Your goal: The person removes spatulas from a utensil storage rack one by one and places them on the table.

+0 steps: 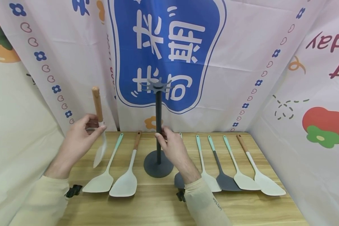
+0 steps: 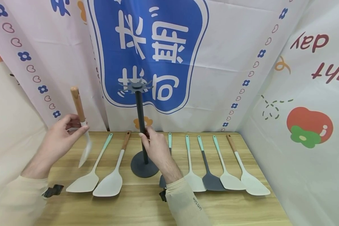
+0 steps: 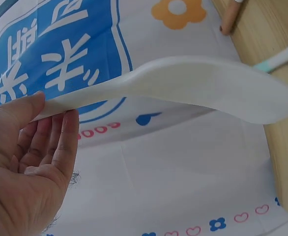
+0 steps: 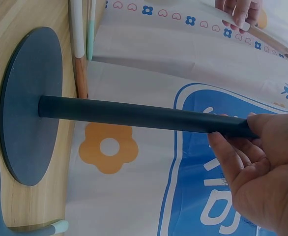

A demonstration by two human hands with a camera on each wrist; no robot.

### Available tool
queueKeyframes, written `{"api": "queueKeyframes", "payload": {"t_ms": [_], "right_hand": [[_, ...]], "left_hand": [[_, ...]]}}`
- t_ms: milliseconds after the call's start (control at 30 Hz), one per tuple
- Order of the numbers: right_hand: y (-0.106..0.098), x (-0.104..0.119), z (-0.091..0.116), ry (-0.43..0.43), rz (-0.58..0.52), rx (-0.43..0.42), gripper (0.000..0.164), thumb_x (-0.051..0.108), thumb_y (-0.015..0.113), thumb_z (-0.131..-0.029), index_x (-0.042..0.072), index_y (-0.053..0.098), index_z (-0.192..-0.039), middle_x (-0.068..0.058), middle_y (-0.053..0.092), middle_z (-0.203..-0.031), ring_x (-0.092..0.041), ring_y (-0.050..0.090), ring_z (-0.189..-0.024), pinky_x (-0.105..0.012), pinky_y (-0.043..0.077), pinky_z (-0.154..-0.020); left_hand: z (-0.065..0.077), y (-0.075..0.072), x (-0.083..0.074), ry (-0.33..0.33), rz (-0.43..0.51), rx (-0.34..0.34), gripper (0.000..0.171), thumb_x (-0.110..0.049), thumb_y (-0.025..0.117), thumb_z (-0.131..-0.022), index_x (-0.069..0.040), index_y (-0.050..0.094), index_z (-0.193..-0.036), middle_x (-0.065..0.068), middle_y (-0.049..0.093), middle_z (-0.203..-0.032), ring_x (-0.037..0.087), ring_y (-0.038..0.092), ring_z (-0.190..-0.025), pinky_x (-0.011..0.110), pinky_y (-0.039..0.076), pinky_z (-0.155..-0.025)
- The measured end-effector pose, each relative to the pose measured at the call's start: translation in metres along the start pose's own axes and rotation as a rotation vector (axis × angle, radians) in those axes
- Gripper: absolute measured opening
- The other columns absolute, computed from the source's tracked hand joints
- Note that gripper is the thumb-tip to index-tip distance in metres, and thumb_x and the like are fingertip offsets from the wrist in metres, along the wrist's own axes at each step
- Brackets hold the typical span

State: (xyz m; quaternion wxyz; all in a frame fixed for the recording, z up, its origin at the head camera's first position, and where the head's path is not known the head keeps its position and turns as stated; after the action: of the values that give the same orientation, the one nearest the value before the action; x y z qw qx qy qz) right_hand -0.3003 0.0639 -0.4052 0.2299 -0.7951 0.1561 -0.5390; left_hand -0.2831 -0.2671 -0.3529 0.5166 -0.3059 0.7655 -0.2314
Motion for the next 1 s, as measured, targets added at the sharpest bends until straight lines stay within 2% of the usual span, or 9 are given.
{"api": "queueKeyframes", "payload": {"t_ms": [167, 400, 600, 833, 1000], "right_hand": [[0.0, -0.001, 0.0, 0.009, -0.004, 0.002, 0.032, 0.026, 0.067, -0.121, 0.003, 0.073, -0.143, -0.02, 0.086, -0.136, -0.038, 0.086, -0.129, -0.053, 0.073, -0.107], [0.0, -0.001, 0.0, 0.01, -0.003, 0.006, 0.033, 0.026, 0.066, -0.121, 0.003, 0.073, -0.145, -0.02, 0.085, -0.137, -0.038, 0.085, -0.13, -0.053, 0.072, -0.107], [0.001, -0.002, 0.0, 0.0, -0.003, 0.01, 0.034, 0.026, 0.067, -0.121, 0.002, 0.072, -0.145, -0.021, 0.085, -0.138, -0.04, 0.085, -0.131, -0.053, 0.072, -0.107], [0.001, -0.002, 0.0, -0.006, -0.008, 0.007, 0.035, 0.026, 0.066, -0.121, 0.002, 0.072, -0.146, -0.021, 0.085, -0.139, -0.04, 0.085, -0.131, -0.054, 0.073, -0.107], [0.001, -0.002, 0.0, -0.008, -0.002, 0.004, 0.035, 0.027, 0.066, -0.122, 0.003, 0.072, -0.146, -0.021, 0.085, -0.139, -0.039, 0.085, -0.131, -0.054, 0.073, -0.106]], "left_hand": [[0.006, -0.005, 0.007, -0.023, -0.022, -0.007, 0.047, -0.033, 0.071, -0.119, 0.004, 0.064, -0.146, 0.03, 0.075, -0.138, 0.047, 0.074, -0.128, -0.004, 0.045, -0.085], [0.012, -0.01, 0.016, -0.004, -0.036, -0.033, 0.041, -0.025, 0.074, -0.117, 0.007, 0.063, -0.142, 0.034, 0.075, -0.135, 0.05, 0.074, -0.127, -0.008, 0.045, -0.084], [0.018, -0.018, 0.03, -0.024, -0.091, -0.056, 0.041, -0.029, 0.075, -0.117, 0.004, 0.064, -0.139, 0.032, 0.076, -0.133, 0.049, 0.074, -0.124, -0.004, 0.043, -0.08], [0.025, -0.029, 0.048, -0.056, -0.126, -0.069, 0.042, -0.026, 0.075, -0.116, 0.008, 0.062, -0.137, 0.037, 0.073, -0.132, 0.053, 0.074, -0.117, -0.002, 0.043, -0.074], [0.028, -0.034, 0.056, -0.068, -0.149, -0.081, 0.038, -0.024, 0.077, -0.115, 0.007, 0.064, -0.133, 0.036, 0.074, -0.129, 0.031, 0.074, -0.106, 0.001, 0.045, -0.073]]}}
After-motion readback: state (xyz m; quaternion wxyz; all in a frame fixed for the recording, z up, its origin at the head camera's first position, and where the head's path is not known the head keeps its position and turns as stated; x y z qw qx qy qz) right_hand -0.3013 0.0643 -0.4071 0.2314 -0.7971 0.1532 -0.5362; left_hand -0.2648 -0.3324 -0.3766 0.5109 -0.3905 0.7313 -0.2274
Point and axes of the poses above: each hand's wrist, its own z-axis away from the middle knuckle, its own y-axis out of the palm, x = y × z, the point moved 5 cm from there along -z, towards the middle knuckle
